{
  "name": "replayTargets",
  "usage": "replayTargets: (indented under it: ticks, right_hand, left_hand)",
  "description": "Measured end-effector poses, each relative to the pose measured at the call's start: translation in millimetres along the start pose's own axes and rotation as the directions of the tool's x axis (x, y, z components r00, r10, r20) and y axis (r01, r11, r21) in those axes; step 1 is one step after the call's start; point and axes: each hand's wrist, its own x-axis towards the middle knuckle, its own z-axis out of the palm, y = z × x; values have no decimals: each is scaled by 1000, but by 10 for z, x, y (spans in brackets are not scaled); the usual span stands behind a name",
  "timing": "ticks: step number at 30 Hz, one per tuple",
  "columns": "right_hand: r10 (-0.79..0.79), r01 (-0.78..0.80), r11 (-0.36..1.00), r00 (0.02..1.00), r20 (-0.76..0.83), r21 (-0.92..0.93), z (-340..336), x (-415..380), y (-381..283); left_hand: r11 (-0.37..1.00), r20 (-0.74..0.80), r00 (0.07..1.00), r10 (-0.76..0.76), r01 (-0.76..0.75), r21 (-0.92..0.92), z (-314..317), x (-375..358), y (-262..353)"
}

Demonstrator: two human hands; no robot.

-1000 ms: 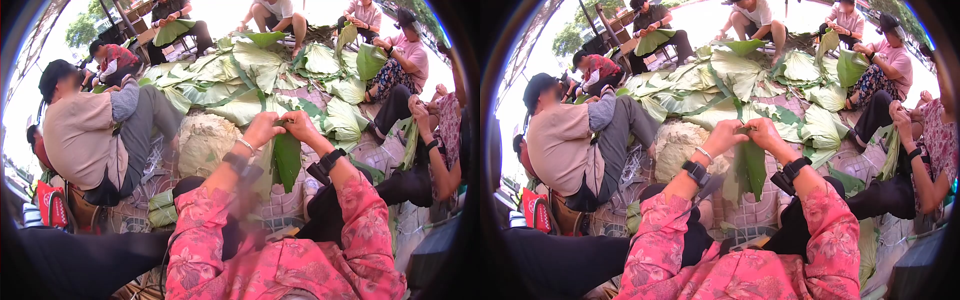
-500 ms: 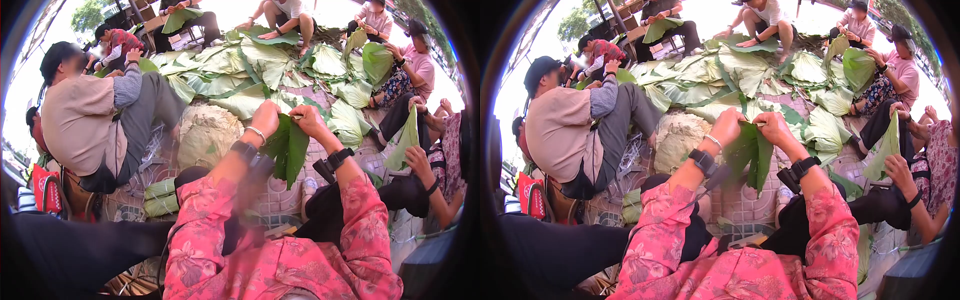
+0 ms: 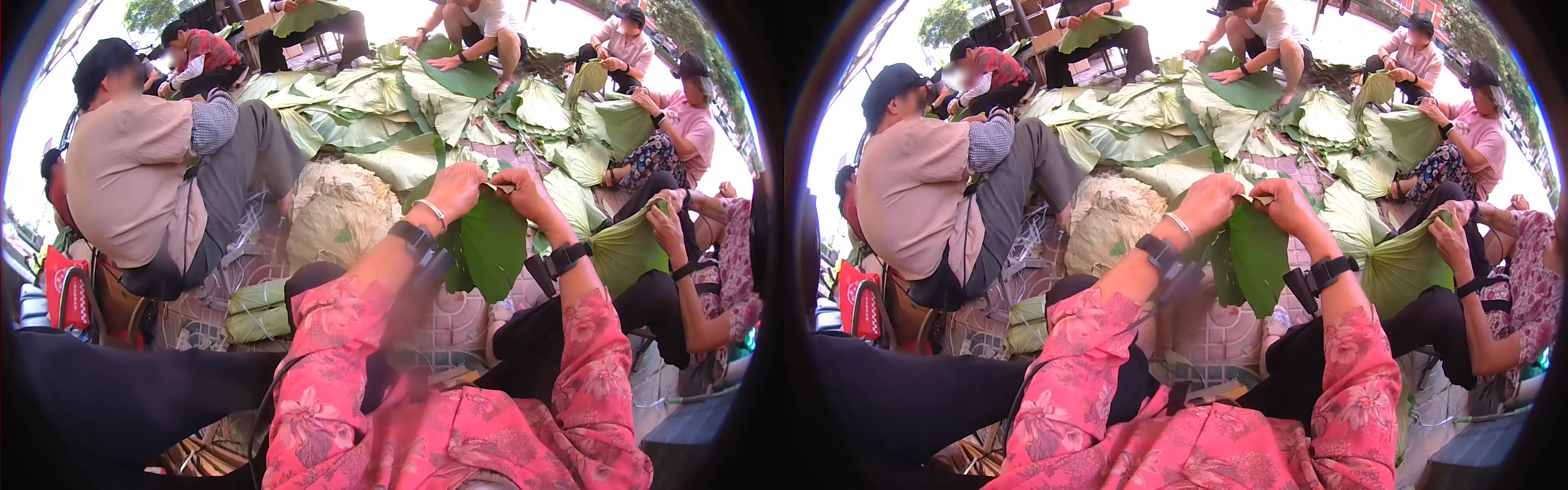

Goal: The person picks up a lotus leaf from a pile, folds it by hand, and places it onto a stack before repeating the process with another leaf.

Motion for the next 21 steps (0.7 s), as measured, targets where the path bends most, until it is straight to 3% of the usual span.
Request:
replayTargets:
  ticks: [2, 5, 8, 11, 14, 17, 20, 21]
  right_hand:
    - [-37, 37, 999, 999, -32, -16, -20, 5, -16]
    - [28, -26, 993, 1000, -14, 112, 16, 18, 5]
    - [-75, 81, 974, 997, -34, 210, 145, 78, 243]
    - [-56, 61, 989, 998, -37, 133, 122, 58, 174]
    - [-13, 13, 993, 1000, -6, 121, 85, 39, 80]
    - [206, -213, 942, 977, 54, 261, 60, 20, -23]
    - [270, -304, 806, 952, 142, 508, 74, 11, -5]
    - [258, -292, 809, 956, 138, 510, 69, 11, -12]
  left_hand:
    - [1000, 12, 1000, -12, 12, 17, -15, 41, 9]
    - [998, 66, 998, -26, 21, 64, -37, 62, 19]
    - [998, 74, 997, -7, 3, 56, -49, 47, 19]
    - [1000, 58, 998, 1, 0, -7, -52, 31, 14]
    - [990, 70, 997, -33, 43, -137, -56, 29, 4]
    - [930, 127, 985, -116, 153, -334, -98, 33, 3]
    - [889, 95, 990, -104, 135, -438, -70, 39, -41]
    - [885, 60, 994, -96, 113, -452, -68, 43, -47]
